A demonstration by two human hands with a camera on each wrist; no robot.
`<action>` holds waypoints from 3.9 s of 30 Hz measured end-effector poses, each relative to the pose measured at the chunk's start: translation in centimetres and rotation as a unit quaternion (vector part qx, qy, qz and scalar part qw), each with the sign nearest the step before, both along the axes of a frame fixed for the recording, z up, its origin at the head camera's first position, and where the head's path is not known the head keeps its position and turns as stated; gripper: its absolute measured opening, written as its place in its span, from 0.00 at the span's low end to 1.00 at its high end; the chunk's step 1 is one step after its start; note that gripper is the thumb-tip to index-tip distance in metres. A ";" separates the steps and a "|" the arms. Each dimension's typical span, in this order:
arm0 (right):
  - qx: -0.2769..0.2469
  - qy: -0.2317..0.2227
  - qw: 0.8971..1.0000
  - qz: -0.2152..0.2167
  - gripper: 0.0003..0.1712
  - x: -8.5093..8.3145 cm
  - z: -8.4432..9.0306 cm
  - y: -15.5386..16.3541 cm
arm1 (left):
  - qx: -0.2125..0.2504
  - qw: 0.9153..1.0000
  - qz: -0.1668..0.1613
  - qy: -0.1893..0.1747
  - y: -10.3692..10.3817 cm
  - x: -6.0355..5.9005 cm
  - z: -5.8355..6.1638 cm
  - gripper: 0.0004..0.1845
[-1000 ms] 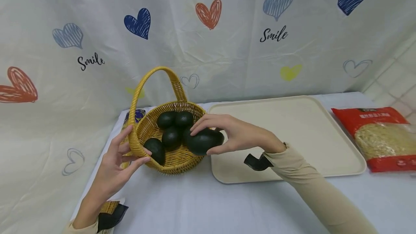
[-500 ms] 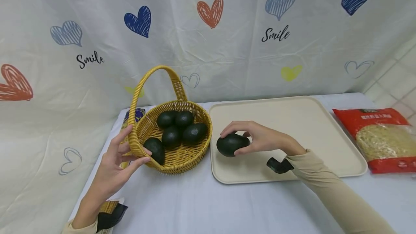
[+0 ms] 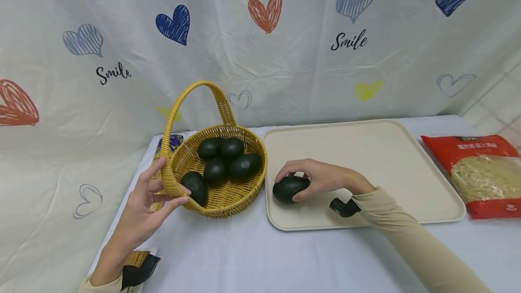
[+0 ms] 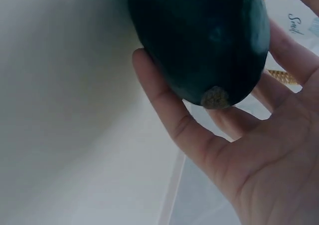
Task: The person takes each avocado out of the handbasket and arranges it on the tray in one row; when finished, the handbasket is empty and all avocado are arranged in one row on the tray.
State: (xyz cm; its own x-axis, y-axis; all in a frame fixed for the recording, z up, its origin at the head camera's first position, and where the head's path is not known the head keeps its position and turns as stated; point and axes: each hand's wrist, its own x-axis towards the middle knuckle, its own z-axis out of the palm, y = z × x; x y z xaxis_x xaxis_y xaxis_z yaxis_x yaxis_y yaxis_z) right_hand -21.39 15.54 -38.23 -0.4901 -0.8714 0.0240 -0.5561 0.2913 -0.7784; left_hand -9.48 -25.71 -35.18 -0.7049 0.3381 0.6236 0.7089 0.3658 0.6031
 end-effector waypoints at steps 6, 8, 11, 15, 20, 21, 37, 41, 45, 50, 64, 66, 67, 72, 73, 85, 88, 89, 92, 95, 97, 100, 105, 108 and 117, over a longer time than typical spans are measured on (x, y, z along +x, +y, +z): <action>-0.016 0.014 0.999 -0.033 0.27 -0.4 -0.5 0.0 | 0.008 1.000 -0.012 0.001 0.0 -0.1 -0.1 0.49; -0.024 0.016 0.998 -0.051 0.26 -0.6 -0.6 0.1 | 0.006 1.000 -0.011 -0.002 0.0 0.0 0.1 0.49; -0.031 0.007 0.997 -0.077 0.24 -0.9 -0.7 0.1 | 0.003 1.000 -0.010 -0.007 0.0 0.1 0.4 0.50; -0.038 -0.001 0.994 -0.101 0.24 -1.0 -0.8 -0.1 | 0.001 1.000 -0.008 -0.011 0.0 0.2 0.4 0.53; -0.055 0.013 0.990 -0.129 0.21 -1.0 -0.9 0.0 | 0.001 1.000 -0.008 -0.004 0.1 0.1 0.4 0.50; -0.058 0.016 0.989 -0.134 0.21 -1.0 -0.9 0.0 | 0.002 1.000 -0.009 -0.004 0.1 0.1 0.4 0.50; -0.004 0.074 0.990 -0.117 0.25 -0.6 0.2 -0.1 | 0.003 1.000 -0.008 -0.001 0.0 0.2 0.2 0.52; 0.024 0.131 0.985 -0.107 0.24 -0.2 0.6 -0.5 | 0.002 1.000 -0.008 0.008 0.0 0.1 0.2 0.53; 0.064 0.194 0.972 -0.117 0.23 0.5 1.0 -0.9 | 0.001 1.000 -0.006 0.005 0.1 0.2 0.3 0.52; 0.082 0.224 0.961 -0.138 0.22 1.1 1.3 -1.2 | 0.001 1.000 -0.009 0.004 0.2 0.2 0.4 0.50; 0.002 0.156 0.981 -0.112 0.17 0.7 0.3 -1.6 | 0.000 1.000 -0.005 -0.005 0.2 0.2 0.4 0.57; 0.001 0.165 0.980 -0.114 0.18 0.7 0.1 -1.9 | -0.002 1.000 -0.001 -0.006 0.1 0.2 0.4 0.56; 0.002 0.168 0.979 -0.117 0.19 0.7 0.0 -2.0 | -0.002 1.000 0.000 -0.002 0.1 0.2 0.3 0.55; 0.014 0.154 0.979 -0.135 0.24 1.0 -0.3 -2.9 | 0.004 1.000 -0.006 0.009 0.1 0.1 0.1 0.51; 0.017 0.147 0.980 -0.137 0.25 1.1 -0.4 -3.1 | 0.005 1.000 -0.007 0.009 0.1 0.1 0.0 0.50; 0.038 0.091 0.981 -0.166 0.32 0.7 -0.7 -3.2 | -0.002 1.000 -0.009 -0.006 0.0 0.1 0.4 0.47; 0.031 0.067 0.984 -0.164 0.32 0.3 -0.3 -2.9 | -0.001 1.000 -0.014 -0.007 -0.1 0.1 0.3 0.48; 0.026 0.062 0.984 -0.167 0.32 0.3 -0.2 -2.8 | -0.001 1.000 -0.016 -0.006 -0.1 0.1 0.4 0.48; 0.012 0.053 0.982 -0.183 0.30 0.1 0.0 -2.9 | -0.002 1.000 -0.016 0.001 -0.1 0.2 0.4 0.48; -0.001 0.049 0.977 -0.208 0.28 0.0 0.0 -3.3 | -0.001 1.000 -0.020 0.004 -0.1 0.1 0.6 0.47; -0.009 0.041 0.974 -0.223 0.27 0.0 -0.1 -3.5 | -0.003 1.000 -0.020 -0.001 -0.1 0.0 0.6 0.47; -0.017 0.025 0.973 -0.229 0.28 0.0 -0.2 -3.7 | -0.010 1.000 -0.012 -0.013 0.0 0.1 0.6 0.50; -0.015 0.012 0.973 -0.228 0.31 -0.1 -0.6 -3.7 | -0.021 1.000 0.009 -0.022 0.1 0.3 0.6 0.60; -0.008 0.002 0.971 -0.240 0.31 -0.1 -0.7 -3.4 | -0.018 0.999 0.009 -0.026 0.1 0.3 0.6 0.58; -0.035 -0.075 0.969 -0.234 0.24 -0.6 -0.6 -1.4 | -0.006 1.000 -0.012 -0.011 -0.1 0.1 0.5 0.47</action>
